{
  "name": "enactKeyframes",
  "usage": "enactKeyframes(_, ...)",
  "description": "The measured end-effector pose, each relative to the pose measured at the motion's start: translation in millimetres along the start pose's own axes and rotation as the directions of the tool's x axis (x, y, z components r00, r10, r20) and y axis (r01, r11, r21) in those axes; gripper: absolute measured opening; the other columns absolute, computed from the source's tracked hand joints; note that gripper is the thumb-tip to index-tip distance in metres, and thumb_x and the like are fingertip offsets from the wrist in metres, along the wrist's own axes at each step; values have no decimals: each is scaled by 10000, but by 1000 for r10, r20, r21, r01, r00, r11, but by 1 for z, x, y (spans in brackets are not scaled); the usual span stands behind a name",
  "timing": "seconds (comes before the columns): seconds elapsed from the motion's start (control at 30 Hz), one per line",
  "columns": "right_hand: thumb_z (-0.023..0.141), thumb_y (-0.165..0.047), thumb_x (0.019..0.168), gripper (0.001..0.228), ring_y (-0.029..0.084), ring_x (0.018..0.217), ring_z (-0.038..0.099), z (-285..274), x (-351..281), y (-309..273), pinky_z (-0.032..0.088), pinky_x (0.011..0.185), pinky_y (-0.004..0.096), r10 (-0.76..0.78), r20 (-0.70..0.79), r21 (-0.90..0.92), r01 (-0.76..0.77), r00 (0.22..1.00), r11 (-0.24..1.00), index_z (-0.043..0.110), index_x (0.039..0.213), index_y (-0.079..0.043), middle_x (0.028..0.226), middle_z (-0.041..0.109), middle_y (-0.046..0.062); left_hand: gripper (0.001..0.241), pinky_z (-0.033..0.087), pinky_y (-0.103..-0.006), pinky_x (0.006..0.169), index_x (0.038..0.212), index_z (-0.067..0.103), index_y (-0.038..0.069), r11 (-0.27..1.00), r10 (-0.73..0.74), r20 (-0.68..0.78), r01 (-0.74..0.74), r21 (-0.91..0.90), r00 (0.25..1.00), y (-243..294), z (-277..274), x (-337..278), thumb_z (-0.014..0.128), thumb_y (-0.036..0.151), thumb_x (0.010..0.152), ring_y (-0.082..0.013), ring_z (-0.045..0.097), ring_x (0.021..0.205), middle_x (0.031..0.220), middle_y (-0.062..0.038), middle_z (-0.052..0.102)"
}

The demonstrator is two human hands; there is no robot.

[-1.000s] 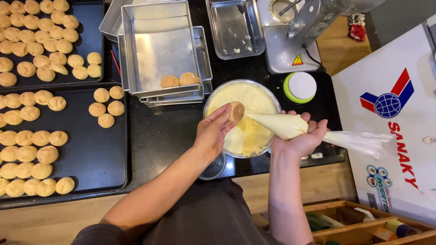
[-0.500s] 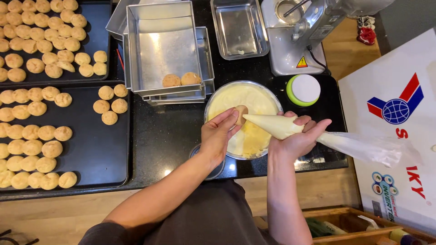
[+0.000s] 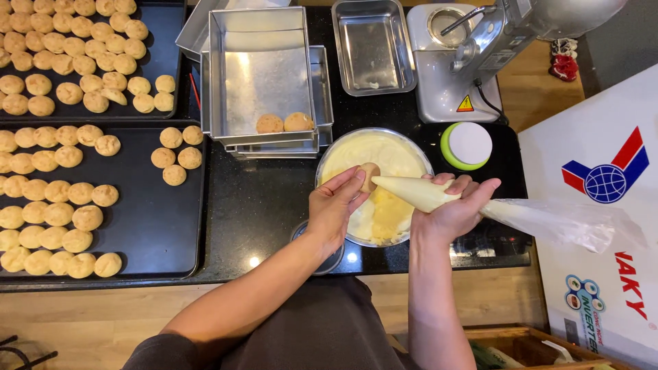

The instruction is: Filling small pastries with cream using a piping bag and arranging them in metal pans

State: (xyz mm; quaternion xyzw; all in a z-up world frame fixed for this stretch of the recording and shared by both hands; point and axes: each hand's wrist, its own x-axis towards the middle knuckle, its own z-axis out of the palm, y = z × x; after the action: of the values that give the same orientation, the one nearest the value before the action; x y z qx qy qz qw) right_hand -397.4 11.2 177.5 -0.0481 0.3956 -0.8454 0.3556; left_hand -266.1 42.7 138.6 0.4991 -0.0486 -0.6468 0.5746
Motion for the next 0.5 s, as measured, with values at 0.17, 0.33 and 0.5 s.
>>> enactKeyframes(0.17,638,-415,952,559,206,456,534,3,-1,0,568,507,421,-12,-15,-13,12,1000,1000,319,543,-206,495,341,-7,477,597,-392,940,1236,733,55,1000,-14,-1,14,0,1000,7,4,-5,875,201,805,-179,711,933,1039,-78,718)
enactKeyframes(0.33,666,-403,941,569,212,446,525,2,0,1,556,491,425,-12,-23,6,13,1000,1000,318,540,-199,491,334,-2,474,597,-381,939,1241,732,63,1000,-26,0,26,-1,1000,11,6,-8,871,198,808,-176,719,926,1040,-79,723)
enactKeyframes(0.5,679,-401,934,568,220,450,528,1,3,2,553,487,430,-19,-29,1,19,999,1000,330,540,-189,492,334,7,471,595,-378,940,1237,735,67,1000,-23,7,23,0,1000,6,4,-5,872,208,809,-168,718,922,1031,-72,723)
